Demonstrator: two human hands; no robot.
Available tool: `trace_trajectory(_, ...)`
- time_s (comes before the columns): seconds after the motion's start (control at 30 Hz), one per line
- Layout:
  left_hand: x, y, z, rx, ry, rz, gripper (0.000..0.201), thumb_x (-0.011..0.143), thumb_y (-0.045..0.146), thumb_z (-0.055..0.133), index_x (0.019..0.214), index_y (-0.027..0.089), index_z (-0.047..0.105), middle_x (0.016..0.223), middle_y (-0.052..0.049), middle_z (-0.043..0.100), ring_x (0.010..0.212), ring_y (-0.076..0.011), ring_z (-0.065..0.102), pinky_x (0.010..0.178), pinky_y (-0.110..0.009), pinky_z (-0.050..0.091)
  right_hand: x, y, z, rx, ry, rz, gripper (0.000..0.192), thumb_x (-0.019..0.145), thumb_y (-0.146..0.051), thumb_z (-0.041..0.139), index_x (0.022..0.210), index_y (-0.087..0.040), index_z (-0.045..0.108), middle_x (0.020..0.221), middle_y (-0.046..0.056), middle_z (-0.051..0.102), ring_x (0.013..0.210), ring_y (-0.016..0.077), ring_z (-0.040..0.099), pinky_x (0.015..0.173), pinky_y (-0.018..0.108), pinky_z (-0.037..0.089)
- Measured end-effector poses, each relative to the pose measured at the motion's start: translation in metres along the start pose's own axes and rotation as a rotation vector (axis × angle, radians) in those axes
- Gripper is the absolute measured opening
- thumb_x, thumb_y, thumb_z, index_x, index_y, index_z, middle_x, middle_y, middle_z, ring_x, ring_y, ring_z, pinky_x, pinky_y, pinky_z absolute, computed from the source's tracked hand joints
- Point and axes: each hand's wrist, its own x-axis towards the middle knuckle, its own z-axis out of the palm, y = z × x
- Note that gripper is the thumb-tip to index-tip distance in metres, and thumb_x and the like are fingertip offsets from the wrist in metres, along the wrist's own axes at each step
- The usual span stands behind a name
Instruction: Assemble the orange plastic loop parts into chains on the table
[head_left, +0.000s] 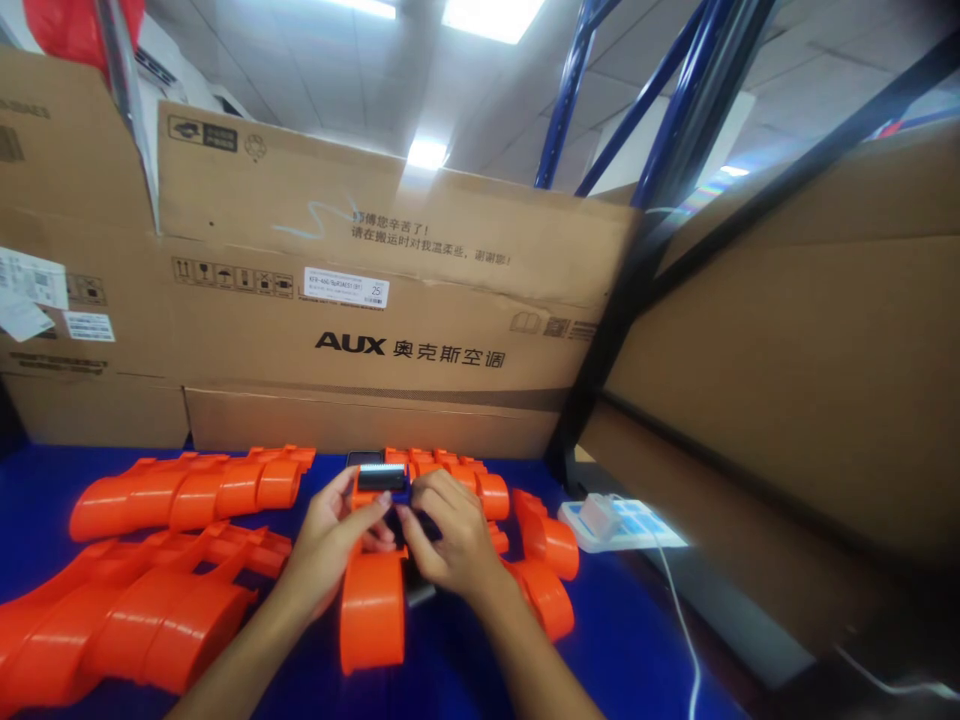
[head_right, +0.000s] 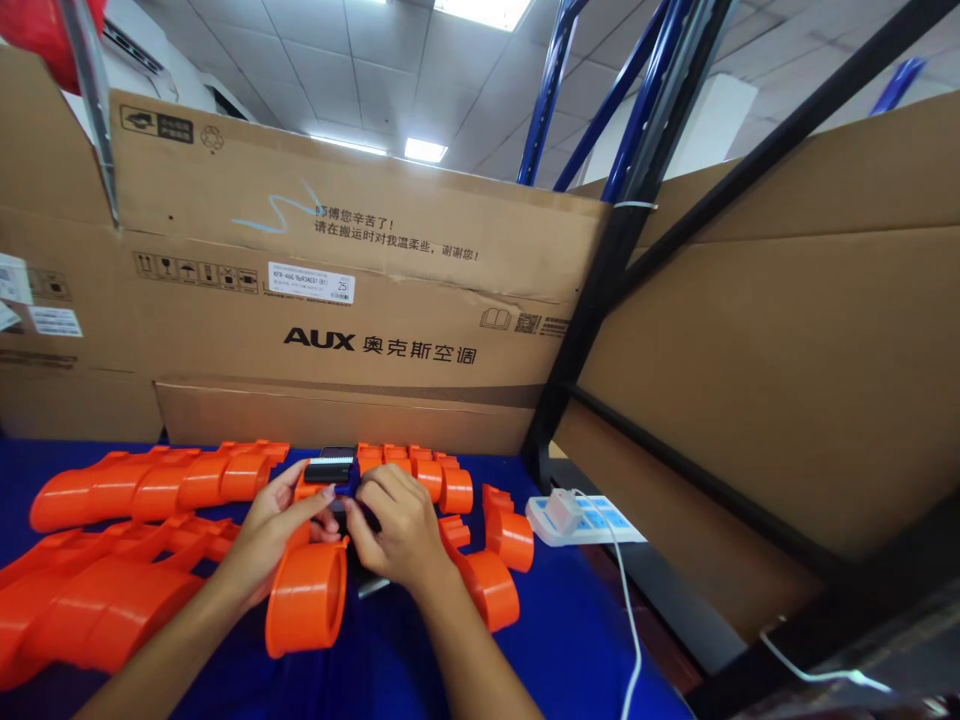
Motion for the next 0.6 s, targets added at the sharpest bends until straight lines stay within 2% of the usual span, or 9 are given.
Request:
trace_trajectory(0.1, 0.000, 0.000, 0.000, -0.039, 0.001, -0.021, 0.043, 0.071, 0.029, 0.082, 0.107, 0.018, 0.062, 0.073, 0.000, 0.066, 0.055, -0.0116, 0.063, 0.056, -0.023, 0.058, 0.002, -0.003, -0.005, 0.069, -0.018, 0.005, 0.008, 0.089, -0.019, 0.055, 0.082, -0.021, 0.054, 0.084, 0.007, 0.060, 0.077, 0.0209, 0.056, 0.069, 0.035, 0.045)
trace_trajectory(0.17, 0.000, 0.001, 0.000, -0.077, -0.001, -0.049, 0.042, 0.072, 0.031, 0.082, 0.107, 0.018, 0.062, 0.075, 0.000, 0.066, 0.056, -0.0120, 0.064, 0.056, -0.024, 0.058, 0.002, -0.005, -0.005, 0.158, 0.022, 0.068, 0.012, 0.091, -0.023, 0.052, 0.080, -0.021, 0.053, 0.082, 0.006, 0.058, 0.076, 0.0210, 0.055, 0.069, 0.035, 0.045)
trace_trajectory(0.27, 0.002, 0.004, 0.000, -0.133, -0.005, -0.113, 0.052, 0.073, 0.031, 0.082, 0.118, 0.022, 0.057, 0.087, -0.003, 0.069, 0.062, -0.0165, 0.070, 0.057, -0.028, 0.060, 0.002, -0.006, -0.001, 0.365, 0.162, 0.302, 0.018, 0.097, -0.031, 0.045, 0.084, -0.022, 0.053, 0.077, 0.003, 0.055, 0.073, 0.0191, 0.055, 0.068, 0.033, 0.047)
trace_trajectory(0.33, 0.002, 0.005, -0.001, -0.178, -0.019, -0.172, 0.068, 0.072, 0.029, 0.083, 0.130, 0.027, 0.049, 0.095, -0.006, 0.071, 0.068, -0.0223, 0.074, 0.058, -0.032, 0.060, 0.004, -0.006, 0.001, 0.514, 0.188, 0.461, 0.017, 0.098, -0.036, 0.046, 0.101, -0.022, 0.055, 0.077, 0.001, 0.055, 0.073, 0.0182, 0.056, 0.070, 0.032, 0.049)
trace_trajectory(0.4, 0.002, 0.006, -0.001, -0.234, -0.048, -0.237, 0.079, 0.072, 0.028, 0.083, 0.138, 0.031, 0.041, 0.099, -0.009, 0.072, 0.073, -0.0269, 0.076, 0.060, -0.036, 0.061, 0.007, -0.005, 0.001, 0.647, 0.145, 0.543, 0.028, 0.097, -0.041, 0.050, 0.119, -0.023, 0.053, 0.082, 0.002, 0.058, 0.078, 0.0190, 0.060, 0.074, 0.032, 0.051)
trace_trajectory(0.47, 0.000, 0.007, 0.000, -0.286, -0.085, -0.291, 0.082, 0.072, 0.028, 0.082, 0.141, 0.033, 0.039, 0.101, -0.010, 0.073, 0.076, -0.0291, 0.076, 0.064, -0.039, 0.060, 0.009, -0.005, -0.003, 0.773, 0.070, 0.566, 0.039, 0.096, -0.045, 0.051, 0.129, -0.025, 0.049, 0.095, 0.005, 0.062, 0.088, 0.0210, 0.062, 0.078, 0.034, 0.052)
trace_trajectory(0.53, -0.004, 0.008, 0.001, -0.304, -0.120, -0.331, 0.078, 0.074, 0.030, 0.082, 0.140, 0.033, 0.041, 0.102, -0.012, 0.074, 0.077, -0.0305, 0.076, 0.066, -0.042, 0.060, 0.011, -0.006, -0.007, 0.897, -0.026, 0.566, 0.044, 0.095, -0.047, 0.051, 0.134, -0.026, 0.047, 0.107, 0.008, 0.064, 0.096, 0.0231, 0.063, 0.083, 0.036, 0.052)
trace_trajectory(0.6, -0.009, 0.010, 0.002, -0.284, -0.154, -0.359, 0.070, 0.075, 0.034, 0.080, 0.137, 0.031, 0.047, 0.098, -0.013, 0.075, 0.078, -0.0319, 0.076, 0.068, -0.043, 0.060, 0.012, -0.008, -0.009, 0.991, -0.116, 0.573, 0.045, 0.094, -0.048, 0.052, 0.133, -0.026, 0.049, 0.109, 0.008, 0.066, 0.097, 0.0244, 0.065, 0.085, 0.039, 0.052)
